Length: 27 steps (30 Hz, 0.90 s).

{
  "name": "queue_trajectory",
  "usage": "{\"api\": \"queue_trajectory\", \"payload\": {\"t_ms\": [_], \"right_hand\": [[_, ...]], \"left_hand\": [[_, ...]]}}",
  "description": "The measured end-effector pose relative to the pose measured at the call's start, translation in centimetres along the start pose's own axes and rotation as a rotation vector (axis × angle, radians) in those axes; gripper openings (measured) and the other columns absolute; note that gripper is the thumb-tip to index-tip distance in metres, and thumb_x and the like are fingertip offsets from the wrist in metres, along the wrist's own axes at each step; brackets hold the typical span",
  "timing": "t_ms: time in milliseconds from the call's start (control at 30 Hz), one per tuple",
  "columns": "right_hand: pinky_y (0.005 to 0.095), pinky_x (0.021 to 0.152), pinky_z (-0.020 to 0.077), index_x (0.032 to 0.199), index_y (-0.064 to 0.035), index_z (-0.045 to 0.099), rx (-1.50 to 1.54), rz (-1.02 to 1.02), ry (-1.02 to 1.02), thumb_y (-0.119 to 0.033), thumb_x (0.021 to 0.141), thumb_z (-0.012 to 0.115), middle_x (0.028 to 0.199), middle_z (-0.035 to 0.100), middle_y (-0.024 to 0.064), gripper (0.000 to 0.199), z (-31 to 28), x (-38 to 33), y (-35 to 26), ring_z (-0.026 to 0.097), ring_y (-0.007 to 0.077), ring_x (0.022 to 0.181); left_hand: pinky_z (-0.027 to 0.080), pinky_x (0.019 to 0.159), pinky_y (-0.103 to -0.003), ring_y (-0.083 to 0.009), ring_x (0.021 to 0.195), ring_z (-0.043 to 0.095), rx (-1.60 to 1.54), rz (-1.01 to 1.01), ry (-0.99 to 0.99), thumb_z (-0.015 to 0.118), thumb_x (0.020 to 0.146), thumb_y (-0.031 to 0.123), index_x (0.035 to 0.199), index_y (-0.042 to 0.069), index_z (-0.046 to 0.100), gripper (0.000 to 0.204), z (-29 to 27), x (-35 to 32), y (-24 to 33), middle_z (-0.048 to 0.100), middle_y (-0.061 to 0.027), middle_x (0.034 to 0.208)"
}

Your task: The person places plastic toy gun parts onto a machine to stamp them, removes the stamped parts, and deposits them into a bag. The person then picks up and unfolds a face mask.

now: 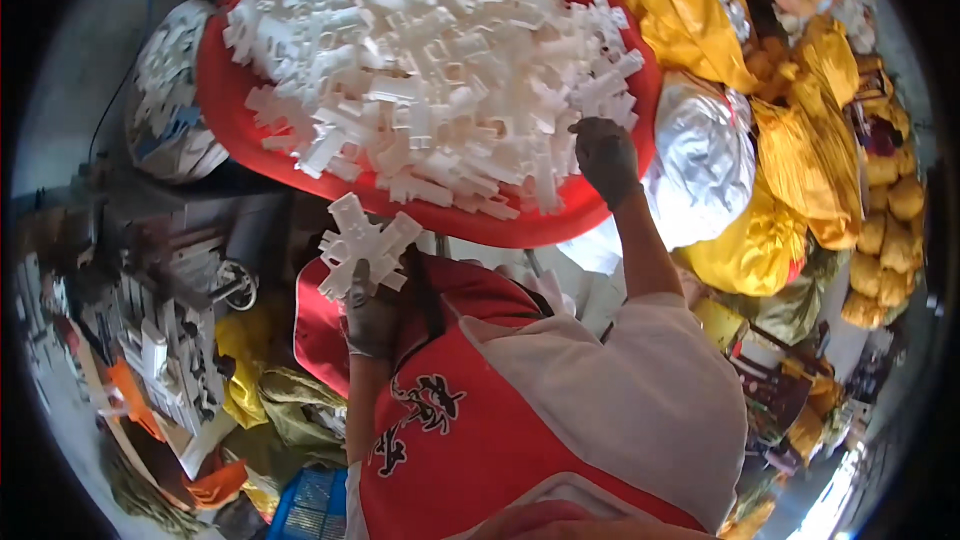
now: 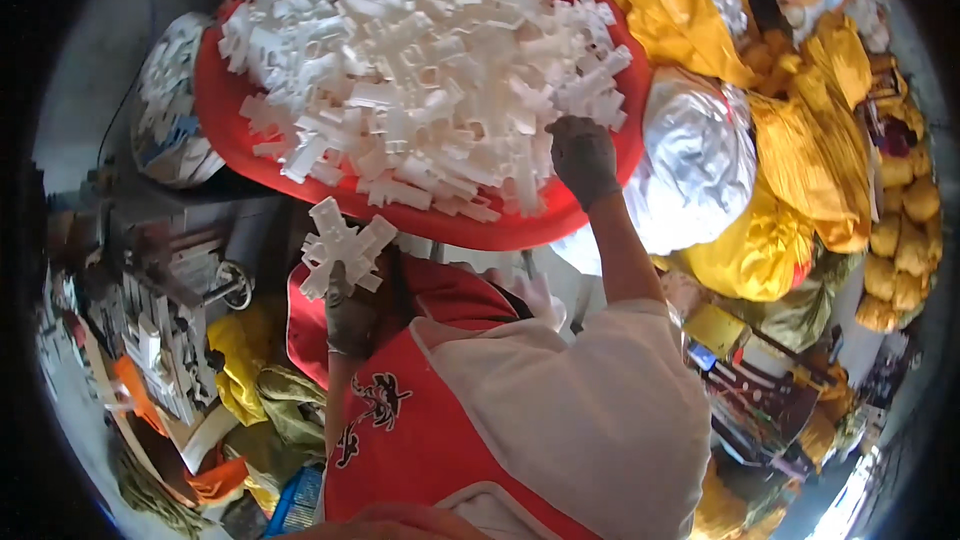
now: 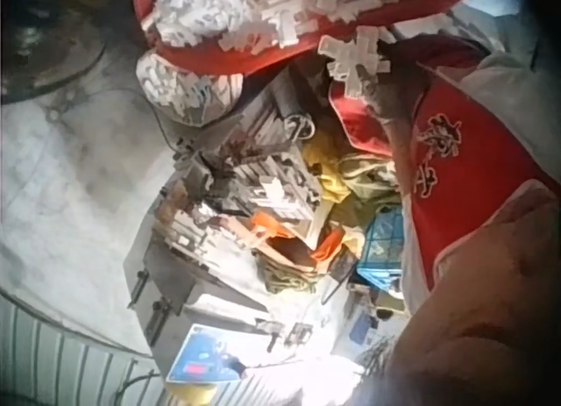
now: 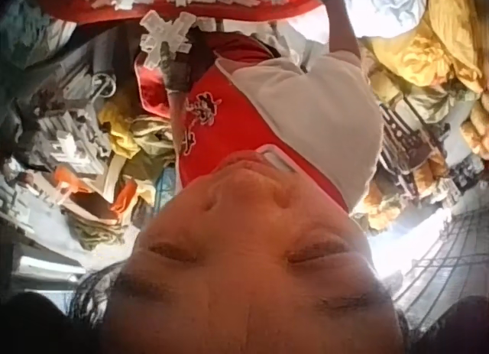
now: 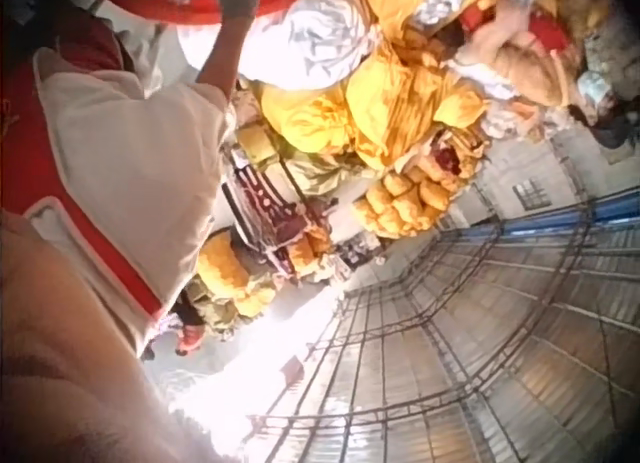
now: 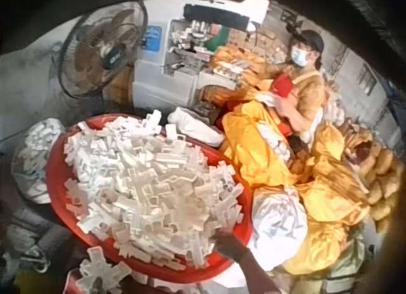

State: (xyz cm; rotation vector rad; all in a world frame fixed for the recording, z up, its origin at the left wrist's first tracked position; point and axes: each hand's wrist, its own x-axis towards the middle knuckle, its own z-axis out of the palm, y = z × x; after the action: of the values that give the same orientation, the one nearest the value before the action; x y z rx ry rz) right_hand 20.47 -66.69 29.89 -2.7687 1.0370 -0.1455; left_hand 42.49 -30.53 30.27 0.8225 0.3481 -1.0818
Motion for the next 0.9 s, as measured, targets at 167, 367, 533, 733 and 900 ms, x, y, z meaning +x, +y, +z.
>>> {"api": "queue_trajectory", "payload": {"t_ms": [167, 367, 533, 733, 900], "right_hand": [[0.034, 0.095, 0.0462, 0.128, -0.0078, 0.055, 0.943, -0.172, -0.208, -0.016, 0.09, 0.063, 0.119, 0.062, 0.0066, 0.04, -0.3, 3.4, -10.4, 0.061, 0.0194, 0.106], [0.0323, 0.106, 0.0379, 0.145, 0.0018, 0.029, 1.324, -0.251, -1.113, -0.017, 0.095, 0.06, 0.137, 0.048, 0.0108, 0.062, 2.0, 3.0, -20.9, 0.047, 0.0187, 0.126], [0.0322, 0.107, 0.0389, 0.149, -0.0033, 0.024, 1.548, -0.298, -1.323, -0.01, 0.095, 0.056, 0.143, 0.044, 0.0092, 0.063, 1.8, 3.7, -23.0, 0.045, 0.0185, 0.13], [0.0336, 0.1, 0.0469, 0.148, -0.0065, 0.03, 1.676, -0.103, -1.633, -0.013, 0.096, 0.056, 0.138, 0.048, 0.0074, 0.058, 1.8, 5.0, -25.8, 0.052, 0.0172, 0.122], [0.0276, 0.084, 0.0496, 0.136, -0.004, 0.046, 1.408, -0.295, -1.425, -0.033, 0.094, 0.06, 0.116, 0.059, 0.0045, 0.053, 1.5, 7.6, -29.4, 0.059, 0.0133, 0.102]], "left_hand": [[0.038, 0.106, -0.034, -0.0228, 0.12, 0.05, -0.283, -0.183, -0.118, 0.044, 0.102, 0.03, 0.136, 0.002, 0.044, 0.044, 0.3, -0.7, -0.1, 0.052, -0.012, 0.132], [0.048, 0.09, -0.032, -0.0161, 0.107, 0.058, 0.454, 0.192, -0.22, 0.063, 0.092, 0.029, 0.132, 0.002, 0.05, 0.049, 2.3, -1.9, 1.7, 0.06, -0.0051, 0.119], [0.049, 0.087, -0.031, -0.0145, 0.104, 0.058, 0.601, 0.352, -0.066, 0.066, 0.09, 0.033, 0.126, 0.002, 0.056, 0.049, 0.8, -2.8, 3.3, 0.063, -0.0037, 0.113], [0.048, 0.09, -0.032, -0.0142, 0.105, 0.058, 0.415, 0.37, 0.084, 0.067, 0.09, 0.02, 0.124, 0.0, 0.055, 0.041, 0.9, -2.3, 5.8, 0.062, -0.0051, 0.113], [0.047, 0.089, -0.031, -0.0145, 0.104, 0.058, 0.435, 0.522, 0.109, 0.064, 0.092, 0.021, 0.127, 0.0, 0.053, 0.042, -1.1, -0.9, 8.0, 0.06, -0.0052, 0.117]]}}
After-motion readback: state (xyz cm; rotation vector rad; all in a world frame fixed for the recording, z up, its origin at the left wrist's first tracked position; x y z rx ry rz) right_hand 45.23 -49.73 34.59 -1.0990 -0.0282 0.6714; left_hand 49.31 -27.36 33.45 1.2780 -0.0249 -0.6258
